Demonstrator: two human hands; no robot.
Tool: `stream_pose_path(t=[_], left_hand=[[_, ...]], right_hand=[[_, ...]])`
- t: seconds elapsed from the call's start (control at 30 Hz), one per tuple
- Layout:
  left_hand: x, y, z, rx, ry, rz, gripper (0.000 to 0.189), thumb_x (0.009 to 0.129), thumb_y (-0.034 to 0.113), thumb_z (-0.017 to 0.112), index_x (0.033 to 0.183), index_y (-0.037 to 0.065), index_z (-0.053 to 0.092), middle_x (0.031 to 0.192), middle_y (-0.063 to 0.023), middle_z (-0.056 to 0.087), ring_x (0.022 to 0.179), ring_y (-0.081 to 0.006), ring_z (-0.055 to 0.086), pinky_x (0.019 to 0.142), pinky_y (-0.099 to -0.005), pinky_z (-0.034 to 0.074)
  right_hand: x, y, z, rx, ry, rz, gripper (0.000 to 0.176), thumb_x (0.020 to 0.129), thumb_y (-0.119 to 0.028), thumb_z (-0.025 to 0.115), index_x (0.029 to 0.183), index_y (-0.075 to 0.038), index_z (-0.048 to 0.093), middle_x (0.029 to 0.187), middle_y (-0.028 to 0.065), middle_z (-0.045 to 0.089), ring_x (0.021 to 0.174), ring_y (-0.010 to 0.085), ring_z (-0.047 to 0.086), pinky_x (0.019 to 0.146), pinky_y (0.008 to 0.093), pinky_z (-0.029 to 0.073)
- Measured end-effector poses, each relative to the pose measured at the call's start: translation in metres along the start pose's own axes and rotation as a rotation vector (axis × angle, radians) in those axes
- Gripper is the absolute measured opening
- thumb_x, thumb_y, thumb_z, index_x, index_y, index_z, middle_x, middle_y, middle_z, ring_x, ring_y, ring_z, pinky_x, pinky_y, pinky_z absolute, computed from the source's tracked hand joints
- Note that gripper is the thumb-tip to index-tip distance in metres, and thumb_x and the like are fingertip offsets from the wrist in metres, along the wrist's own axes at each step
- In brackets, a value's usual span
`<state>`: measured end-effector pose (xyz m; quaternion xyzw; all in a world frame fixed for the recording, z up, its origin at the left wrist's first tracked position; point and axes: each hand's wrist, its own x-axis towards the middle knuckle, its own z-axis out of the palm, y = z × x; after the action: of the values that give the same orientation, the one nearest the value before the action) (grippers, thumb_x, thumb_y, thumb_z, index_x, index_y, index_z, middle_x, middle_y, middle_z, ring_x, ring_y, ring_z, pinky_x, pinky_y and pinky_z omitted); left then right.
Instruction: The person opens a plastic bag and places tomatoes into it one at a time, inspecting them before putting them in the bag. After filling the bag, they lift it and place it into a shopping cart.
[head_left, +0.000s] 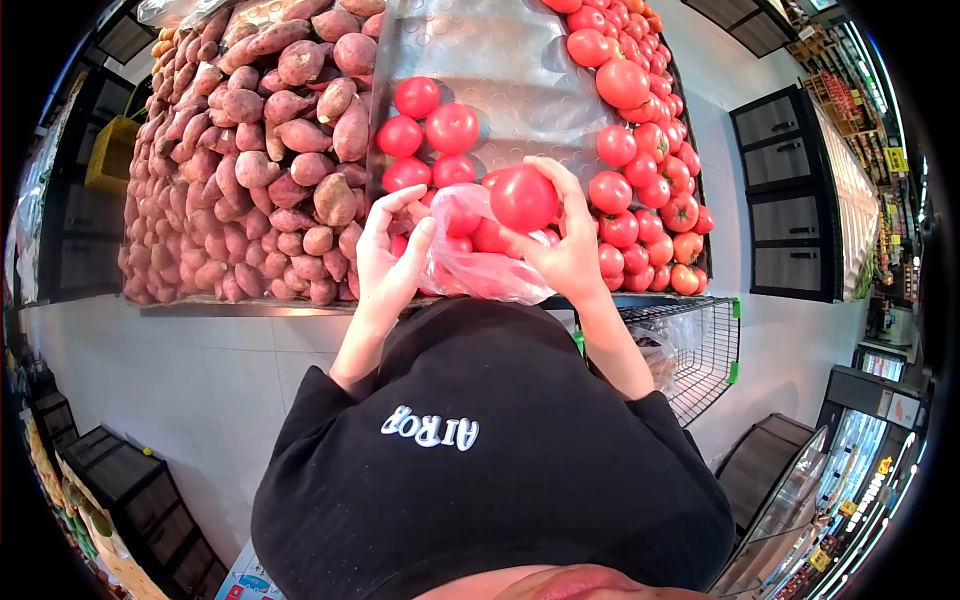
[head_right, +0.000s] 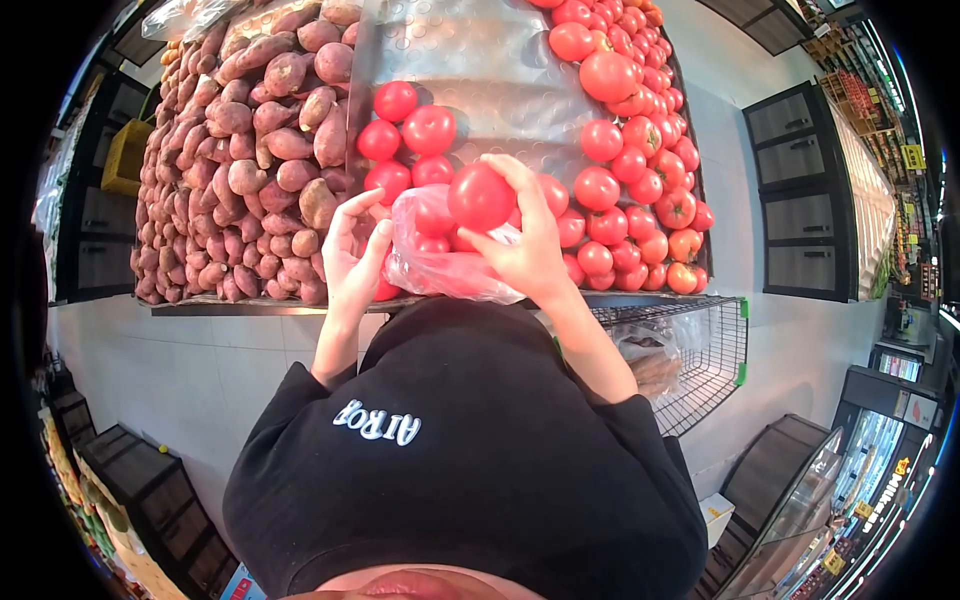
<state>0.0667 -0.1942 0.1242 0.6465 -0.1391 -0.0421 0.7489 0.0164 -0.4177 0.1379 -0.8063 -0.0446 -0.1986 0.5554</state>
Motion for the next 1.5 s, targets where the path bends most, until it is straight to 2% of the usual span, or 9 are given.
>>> stream_pose_path(t=[0.1, 0.23, 0.27, 0.4, 0.73, 0.97, 1.2, 1.3, 1.5], left_hand=[[0.000, 0.000, 0.006, 0.219, -0.082, 0.214, 0.038, 0.090, 0.001, 0.073, 0.126, 0.000, 0.064, 0.106, -0.0060, 0.065, 0.099, -0.0158, 0.061, 0.094, -0.0302, 0.048], [-0.002, 0.015, 0.024, 0.488, -0.219, 0.430, 0.059, 0.076, 0.012, 0.086, 0.130, 0.006, 0.064, 0.127, -0.0116, 0.064, 0.128, -0.0324, 0.055, 0.113, -0.0473, 0.039], [-0.002, 0.016, 0.028, 0.515, -0.246, 0.436, 0.062, 0.074, 0.014, 0.087, 0.131, 0.007, 0.064, 0.129, -0.0107, 0.063, 0.130, -0.0327, 0.054, 0.114, -0.0493, 0.037], [-0.003, 0.017, 0.035, 0.619, -0.332, 0.465, 0.074, 0.069, 0.019, 0.091, 0.136, 0.008, 0.062, 0.136, -0.0097, 0.061, 0.139, -0.0342, 0.048, 0.121, -0.0536, 0.030], [-0.008, 0.037, 0.025, 1.063, -0.457, 0.475, 0.062, 0.073, 0.023, 0.086, 0.130, 0.009, 0.064, 0.129, -0.0067, 0.063, 0.142, -0.0295, 0.047, 0.126, -0.0598, 0.016], [-0.005, 0.037, -0.004, 0.839, -0.731, 0.541, 0.015, 0.075, 0.011, 0.078, 0.089, 0.010, 0.075, 0.085, -0.0009, 0.063, 0.093, -0.0199, 0.065, 0.125, -0.0589, 0.026], [-0.007, 0.034, 0.000, 0.637, -0.698, 0.569, 0.013, 0.073, 0.009, 0.081, 0.085, 0.011, 0.075, 0.080, -0.0003, 0.064, 0.085, -0.0214, 0.065, 0.113, -0.0491, 0.044], [-0.006, 0.035, 0.003, 0.621, -0.680, 0.610, 0.013, 0.074, 0.011, 0.081, 0.085, 0.010, 0.074, 0.080, -0.0018, 0.063, 0.085, -0.0223, 0.064, 0.103, -0.0437, 0.050], [-0.006, 0.035, -0.001, 0.678, -0.644, 0.608, 0.014, 0.072, 0.011, 0.082, 0.084, 0.011, 0.073, 0.079, -0.0004, 0.062, 0.083, -0.0220, 0.063, 0.090, -0.0383, 0.050]], right_hand=[[-0.016, -0.013, 0.001, 0.306, -0.021, 0.082, 0.089, 0.076, 0.004, 0.085, 0.152, -0.005, 0.041, 0.147, 0.0145, 0.052, 0.140, 0.0272, 0.049, 0.117, 0.0392, 0.041], [-0.034, -0.008, -0.008, 1.069, -0.069, 0.522, 0.067, 0.099, -0.031, 0.072, 0.150, -0.002, 0.040, 0.140, 0.0139, 0.057, 0.124, 0.0258, 0.061, 0.095, 0.0406, 0.056], [-0.036, -0.009, -0.003, 1.034, -0.019, 0.597, 0.065, 0.107, -0.055, 0.049, 0.144, -0.002, 0.046, 0.128, 0.0144, 0.065, 0.105, 0.0258, 0.070, 0.080, 0.0418, 0.060], [-0.037, -0.009, -0.002, 1.091, -0.069, 0.756, 0.074, 0.107, -0.065, 0.032, 0.130, 0.001, 0.057, 0.103, 0.0154, 0.073, 0.087, 0.0278, 0.073, 0.069, 0.0443, 0.061], [-0.047, 0.011, -0.010, 0.744, 0.283, 0.523, 0.049, 0.108, -0.043, 0.053, 0.133, -0.001, 0.055, 0.119, 0.0112, 0.068, 0.105, 0.0228, 0.069, 0.090, 0.0396, 0.057], [-0.049, 0.007, -0.024, 0.698, 0.160, 0.534, 0.040, 0.102, -0.031, 0.069, 0.126, -0.002, 0.057, 0.118, 0.0061, 0.065, 0.106, 0.0133, 0.063, 0.096, 0.0320, 0.051], [-0.033, 0.002, 0.006, -0.155, -0.336, 0.276, 0.057, 0.080, -0.021, 0.084, 0.130, -0.004, 0.063, 0.133, 0.0183, 0.064, 0.129, 0.0309, 0.060, 0.108, 0.0407, 0.046], [-0.030, 0.021, 0.015, -0.182, -0.459, 0.016, 0.052, 0.082, -0.011, 0.080, 0.130, -0.003, 0.063, 0.138, 0.0139, 0.063, 0.132, 0.0304, 0.058, 0.109, 0.0409, 0.047], [-0.030, 0.025, 0.013, -0.013, -0.470, 0.063, 0.033, 0.085, -0.005, 0.075, 0.117, -0.001, 0.069, 0.123, 0.0116, 0.070, 0.119, 0.0282, 0.066, 0.103, 0.0391, 0.051]])
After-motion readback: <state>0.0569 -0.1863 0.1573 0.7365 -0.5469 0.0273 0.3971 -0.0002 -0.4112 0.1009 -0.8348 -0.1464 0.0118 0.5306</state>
